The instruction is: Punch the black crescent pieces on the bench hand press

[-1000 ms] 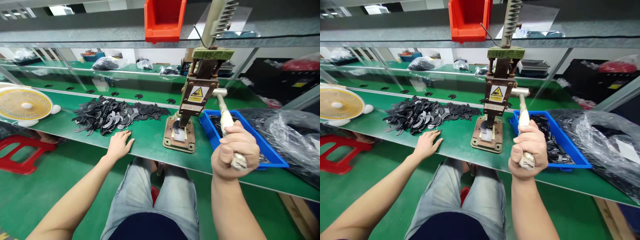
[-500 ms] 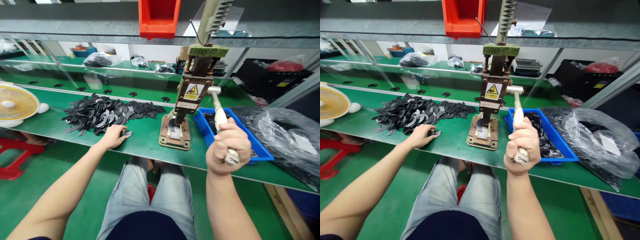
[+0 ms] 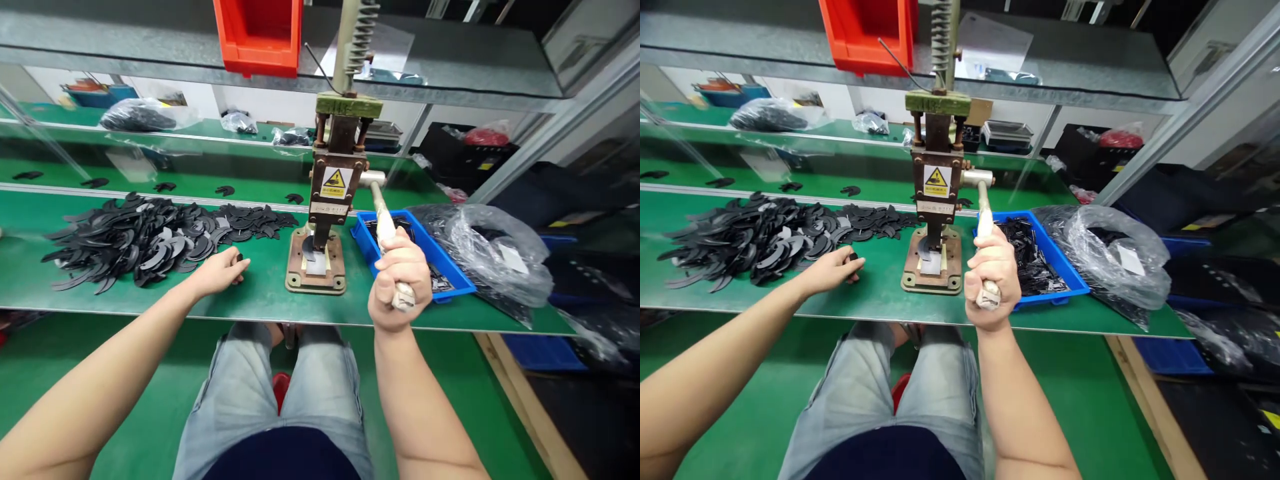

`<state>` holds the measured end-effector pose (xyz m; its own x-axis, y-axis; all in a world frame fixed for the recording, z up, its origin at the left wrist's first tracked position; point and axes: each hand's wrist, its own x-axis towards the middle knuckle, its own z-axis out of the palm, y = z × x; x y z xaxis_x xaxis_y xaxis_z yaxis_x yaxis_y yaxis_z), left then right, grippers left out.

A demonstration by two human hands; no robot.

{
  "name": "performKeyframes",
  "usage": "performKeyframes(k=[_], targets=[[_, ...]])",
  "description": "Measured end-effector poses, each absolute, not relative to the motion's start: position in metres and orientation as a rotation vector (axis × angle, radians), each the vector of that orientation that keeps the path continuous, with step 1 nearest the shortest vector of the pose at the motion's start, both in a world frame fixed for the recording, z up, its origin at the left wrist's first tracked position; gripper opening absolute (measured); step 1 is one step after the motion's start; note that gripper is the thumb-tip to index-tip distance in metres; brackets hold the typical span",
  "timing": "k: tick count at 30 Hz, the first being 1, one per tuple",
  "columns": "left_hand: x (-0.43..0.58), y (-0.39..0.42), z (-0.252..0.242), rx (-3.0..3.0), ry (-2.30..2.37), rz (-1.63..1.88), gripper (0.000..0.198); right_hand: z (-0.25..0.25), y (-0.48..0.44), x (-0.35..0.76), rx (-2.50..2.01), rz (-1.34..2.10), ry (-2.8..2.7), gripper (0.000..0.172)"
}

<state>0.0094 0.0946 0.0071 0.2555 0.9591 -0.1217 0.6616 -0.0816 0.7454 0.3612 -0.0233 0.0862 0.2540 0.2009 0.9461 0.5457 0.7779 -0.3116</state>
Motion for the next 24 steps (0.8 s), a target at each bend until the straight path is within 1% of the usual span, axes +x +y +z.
performKeyframes(k=[3,6,10,13,15,19,22,24], targets=[[0.039,0.096,0.007,1.611,1.323,0.668,0.049,0.085,-0.024,0.362,-0.695,-0.254,-1.334,0.017],[0.073,0.102,0.009,1.397,1.186,0.822,0.043,0.084,-0.026,0.364,-0.717,-0.254,-1.355,0.018],[0.121,0.114,0.010,1.188,1.259,1.042,0.048,0.083,-0.027,0.366,-0.739,-0.261,-1.370,0.017],[0.154,0.118,0.016,1.076,1.179,0.989,0.031,0.083,-0.026,0.366,-0.721,-0.256,-1.374,0.016],[0.172,0.117,0.022,1.003,1.088,0.961,0.025,0.083,-0.025,0.366,-0.691,-0.246,-1.377,0.015],[0.180,0.118,0.031,0.970,0.997,0.974,0.029,0.082,-0.025,0.365,-0.668,-0.230,-1.373,0.015],[0.162,0.123,0.031,1.032,1.070,0.990,0.034,0.083,-0.025,0.365,-0.679,-0.226,-1.366,0.015],[0.147,0.127,0.028,1.153,1.140,0.930,0.037,0.083,-0.025,0.364,-0.678,-0.226,-1.363,0.016]])
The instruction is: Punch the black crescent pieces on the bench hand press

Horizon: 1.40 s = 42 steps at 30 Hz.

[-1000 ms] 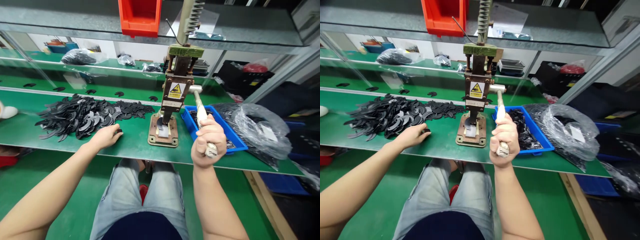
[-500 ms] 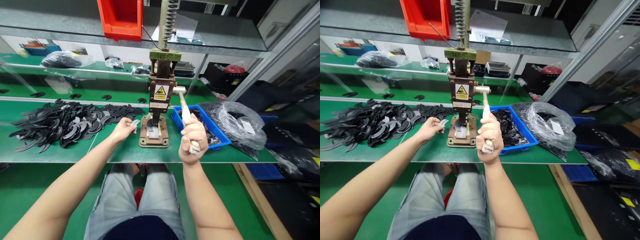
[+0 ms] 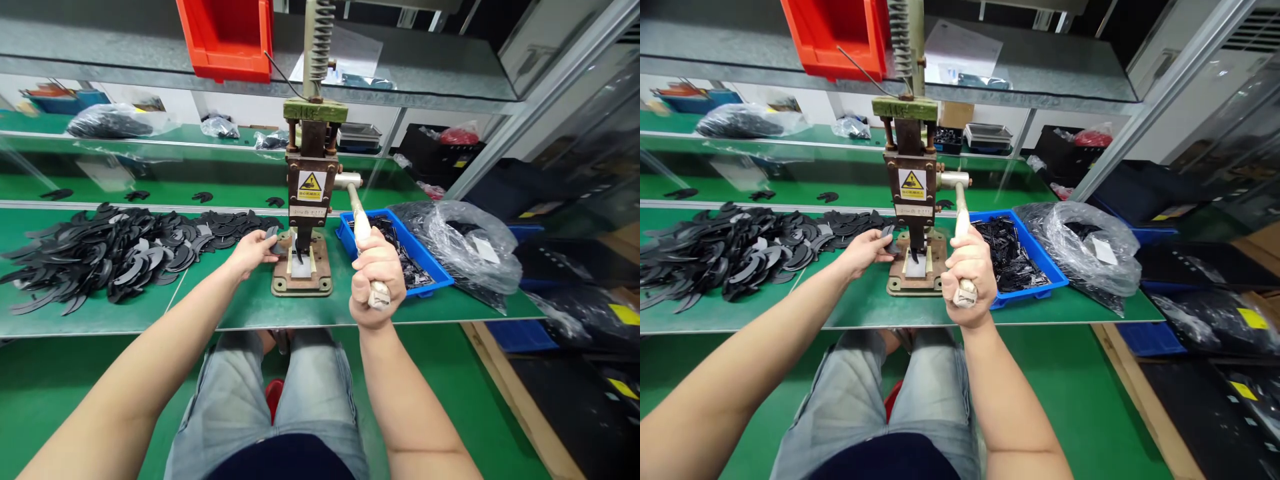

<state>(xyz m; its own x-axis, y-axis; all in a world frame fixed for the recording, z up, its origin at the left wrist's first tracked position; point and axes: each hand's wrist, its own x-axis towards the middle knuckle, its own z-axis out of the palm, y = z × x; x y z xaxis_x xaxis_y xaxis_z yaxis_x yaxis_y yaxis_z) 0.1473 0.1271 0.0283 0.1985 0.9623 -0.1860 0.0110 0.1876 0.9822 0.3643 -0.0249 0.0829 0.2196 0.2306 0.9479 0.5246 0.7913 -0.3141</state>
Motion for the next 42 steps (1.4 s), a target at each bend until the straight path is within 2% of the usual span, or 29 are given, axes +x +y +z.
performKeyframes(k=[5,13,25,31,36,40,42], targets=[[0.135,0.130,0.023,1.545,1.182,0.662,0.040,0.084,-0.023,0.362,-0.668,-0.240,-1.325,0.017],[0.151,0.138,0.021,1.647,1.132,0.612,0.032,0.083,-0.025,0.364,-0.724,-0.267,-1.349,0.018],[0.155,0.160,0.017,1.360,1.116,0.435,0.042,0.085,-0.020,0.356,-0.701,-0.251,-1.265,0.019],[0.156,0.163,0.022,1.179,1.142,0.337,0.031,0.085,-0.018,0.355,-0.669,-0.273,-1.249,0.018],[0.158,0.151,0.025,1.100,1.121,0.392,0.032,0.134,-0.007,0.359,-0.564,-0.242,-1.295,0.015],[0.156,0.133,0.027,1.127,1.099,0.499,0.041,0.199,0.017,0.377,-0.587,-0.190,-1.386,0.041],[0.149,0.120,0.031,1.164,1.096,0.566,0.045,0.211,0.026,0.388,-0.618,-0.177,-1.392,0.049]])
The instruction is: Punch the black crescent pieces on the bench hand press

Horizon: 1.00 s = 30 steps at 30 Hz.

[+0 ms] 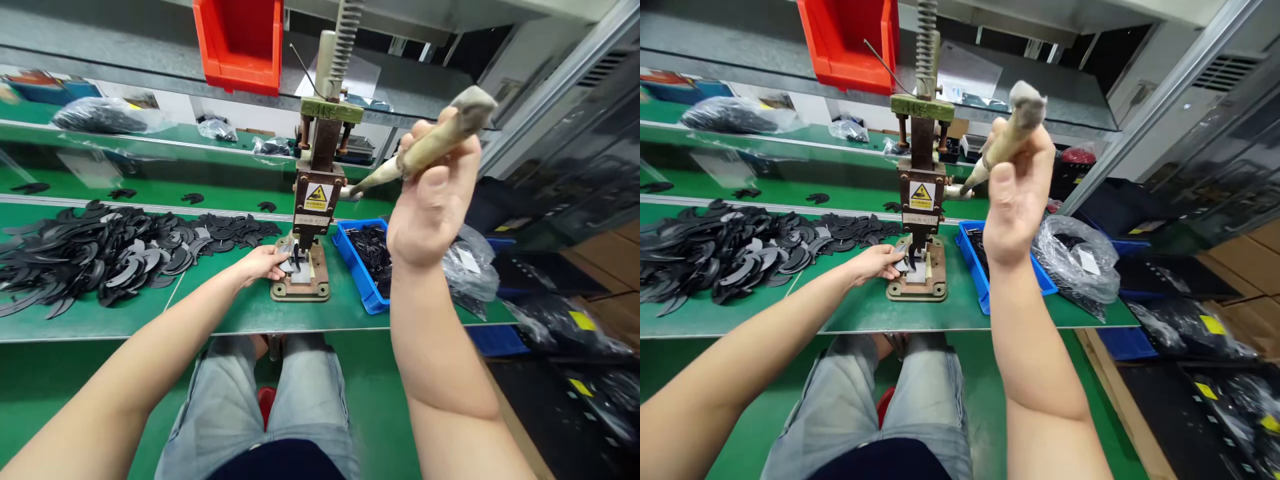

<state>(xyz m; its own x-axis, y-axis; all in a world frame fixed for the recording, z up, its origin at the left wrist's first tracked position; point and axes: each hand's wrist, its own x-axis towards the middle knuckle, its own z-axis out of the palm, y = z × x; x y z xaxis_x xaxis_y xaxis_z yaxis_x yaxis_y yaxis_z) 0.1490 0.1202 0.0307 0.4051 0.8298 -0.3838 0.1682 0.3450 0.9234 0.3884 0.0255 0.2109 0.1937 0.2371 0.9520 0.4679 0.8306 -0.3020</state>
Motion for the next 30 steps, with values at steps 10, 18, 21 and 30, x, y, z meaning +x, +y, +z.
performKeyframes(k=[10,18,21,30], targets=[[0.095,0.023,0.060,1.327,0.931,0.675,0.051,0.016,-0.031,0.331,-1.055,0.593,-1.330,0.029],[0.092,-0.021,0.051,1.307,0.900,0.617,0.051,-0.001,-0.060,0.276,-1.068,0.779,-1.332,0.029],[0.092,-0.026,0.054,1.294,0.873,0.575,0.052,0.001,-0.068,0.272,-1.074,0.765,-1.332,0.030],[0.091,-0.019,0.054,1.373,0.862,0.498,0.058,0.012,-0.078,0.299,-1.077,0.534,-1.638,0.018]])
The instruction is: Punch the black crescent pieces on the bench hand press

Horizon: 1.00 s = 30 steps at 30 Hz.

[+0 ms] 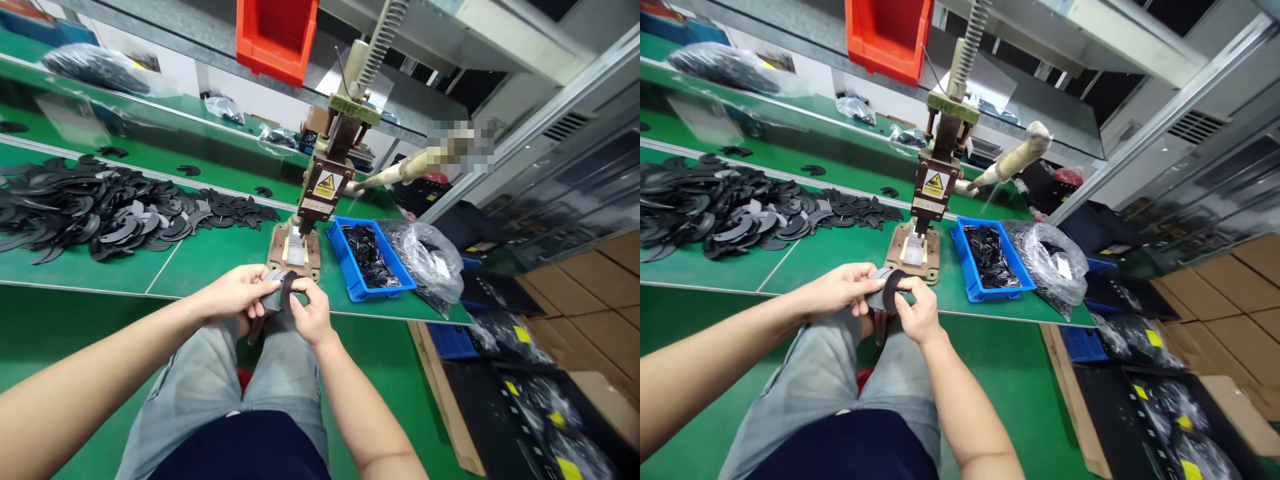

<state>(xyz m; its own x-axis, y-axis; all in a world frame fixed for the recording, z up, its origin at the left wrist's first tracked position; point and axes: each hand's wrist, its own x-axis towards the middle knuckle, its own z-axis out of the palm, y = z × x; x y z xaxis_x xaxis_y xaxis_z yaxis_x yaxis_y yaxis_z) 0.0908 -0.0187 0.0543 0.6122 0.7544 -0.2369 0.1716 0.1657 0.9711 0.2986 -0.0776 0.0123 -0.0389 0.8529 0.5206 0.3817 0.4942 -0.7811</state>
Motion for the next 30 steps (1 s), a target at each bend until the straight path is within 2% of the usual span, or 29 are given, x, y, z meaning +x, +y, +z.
performKeyframes(k=[5,8,17,20,23,25,30], targets=[[0.090,-0.031,0.062,1.836,1.098,0.878,0.041,0.020,-0.081,0.313,-1.061,0.358,-1.871,0.013],[0.093,-0.038,0.065,2.090,1.038,0.812,0.042,0.020,-0.082,0.313,-1.044,0.299,-1.950,0.011],[0.104,-0.034,0.035,1.387,0.816,0.519,0.056,0.014,-0.093,0.312,-0.983,0.166,-1.982,0.011],[0.106,-0.032,0.034,1.358,0.805,0.553,0.054,0.016,-0.095,0.313,-0.982,0.160,-1.929,0.013],[0.108,-0.030,0.035,1.372,0.821,0.683,0.048,0.025,-0.095,0.319,-0.969,0.217,-1.858,0.014],[0.110,-0.030,0.034,1.328,0.758,0.651,0.049,0.035,-0.094,0.325,-0.965,0.307,-1.857,0.014],[0.115,-0.028,0.029,1.316,0.665,0.588,0.043,0.059,-0.093,0.340,-1.183,0.789,-1.769,0.018]])
